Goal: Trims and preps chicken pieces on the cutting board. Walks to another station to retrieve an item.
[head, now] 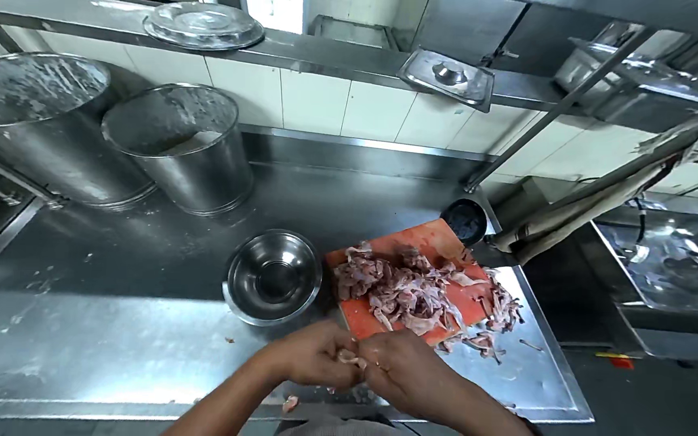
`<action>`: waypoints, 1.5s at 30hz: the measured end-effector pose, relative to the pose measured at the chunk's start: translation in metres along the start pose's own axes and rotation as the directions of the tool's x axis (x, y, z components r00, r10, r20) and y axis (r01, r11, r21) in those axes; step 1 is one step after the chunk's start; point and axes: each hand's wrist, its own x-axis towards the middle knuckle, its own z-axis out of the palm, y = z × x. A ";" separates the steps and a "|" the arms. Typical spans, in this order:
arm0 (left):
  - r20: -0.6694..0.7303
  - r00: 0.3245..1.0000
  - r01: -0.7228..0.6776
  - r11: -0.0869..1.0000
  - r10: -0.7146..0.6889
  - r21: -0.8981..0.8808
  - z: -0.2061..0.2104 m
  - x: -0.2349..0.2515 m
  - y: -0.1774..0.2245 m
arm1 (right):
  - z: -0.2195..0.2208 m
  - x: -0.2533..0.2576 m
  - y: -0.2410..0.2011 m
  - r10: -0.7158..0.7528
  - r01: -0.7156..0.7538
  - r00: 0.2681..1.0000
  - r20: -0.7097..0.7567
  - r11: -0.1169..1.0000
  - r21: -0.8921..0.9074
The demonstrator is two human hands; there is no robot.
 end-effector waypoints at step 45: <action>-0.449 0.890 0.302 0.836 -0.075 0.459 0.042 -0.014 -0.039 | 0.023 -0.002 -0.006 0.476 -0.479 0.874 0.096 0.878 0.001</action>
